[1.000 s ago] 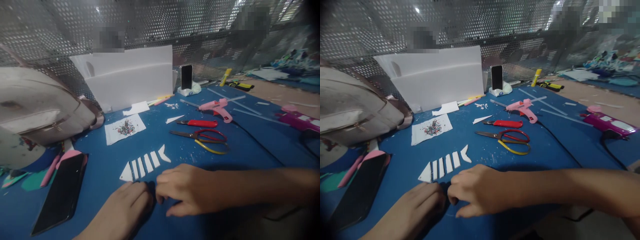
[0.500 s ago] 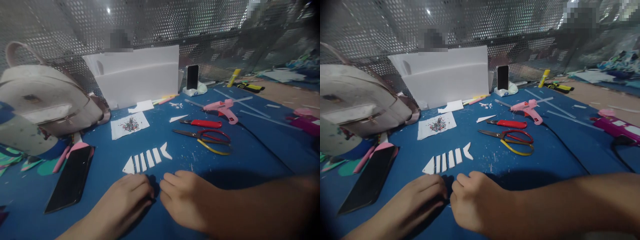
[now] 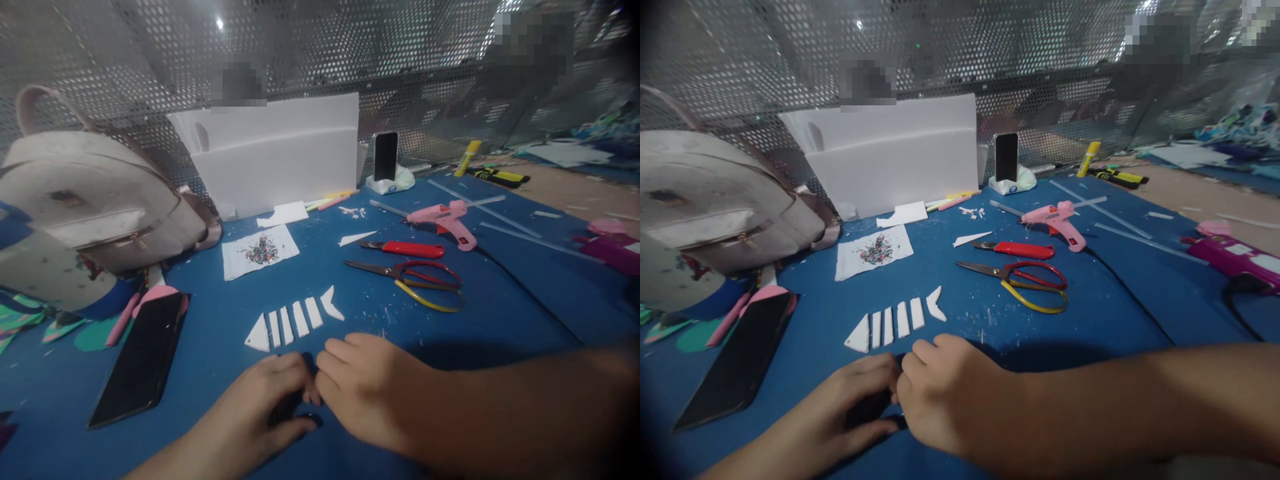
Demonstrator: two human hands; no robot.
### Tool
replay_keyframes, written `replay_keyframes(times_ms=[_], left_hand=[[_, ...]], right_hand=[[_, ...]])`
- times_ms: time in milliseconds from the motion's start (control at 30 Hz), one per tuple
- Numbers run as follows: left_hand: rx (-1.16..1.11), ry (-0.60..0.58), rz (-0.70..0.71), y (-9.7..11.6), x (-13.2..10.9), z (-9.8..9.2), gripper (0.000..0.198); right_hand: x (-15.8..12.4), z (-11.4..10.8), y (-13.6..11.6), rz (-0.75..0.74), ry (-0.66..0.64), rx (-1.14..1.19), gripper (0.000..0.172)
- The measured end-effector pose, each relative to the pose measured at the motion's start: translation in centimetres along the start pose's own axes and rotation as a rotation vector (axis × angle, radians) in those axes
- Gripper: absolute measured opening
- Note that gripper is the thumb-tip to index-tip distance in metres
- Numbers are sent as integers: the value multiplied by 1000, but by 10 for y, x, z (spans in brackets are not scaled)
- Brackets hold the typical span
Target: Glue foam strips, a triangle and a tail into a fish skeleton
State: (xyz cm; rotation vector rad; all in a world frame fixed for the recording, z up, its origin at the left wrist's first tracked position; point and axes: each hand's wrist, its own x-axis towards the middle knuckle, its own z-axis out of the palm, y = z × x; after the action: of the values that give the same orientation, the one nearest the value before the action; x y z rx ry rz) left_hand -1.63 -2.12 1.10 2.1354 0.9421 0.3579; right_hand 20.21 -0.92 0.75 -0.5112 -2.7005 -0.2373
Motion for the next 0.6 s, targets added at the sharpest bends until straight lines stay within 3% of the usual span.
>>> replay_keyframes(times_ms=[233,400,500,600], left_hand=[[-23,22,11,1,2,1,14],[-73,35,39,3,3,-3,14],[-112,54,67,-1,4,-5,13],[-127,88,95,-4,4,-8,12]], right_hand=[[8,-8,7,55,58,66,23],[10,-31,27,74,-163,111,16],[12,-48,35,158,-292,245,9],[11,-53,34,267,-347,448,19]])
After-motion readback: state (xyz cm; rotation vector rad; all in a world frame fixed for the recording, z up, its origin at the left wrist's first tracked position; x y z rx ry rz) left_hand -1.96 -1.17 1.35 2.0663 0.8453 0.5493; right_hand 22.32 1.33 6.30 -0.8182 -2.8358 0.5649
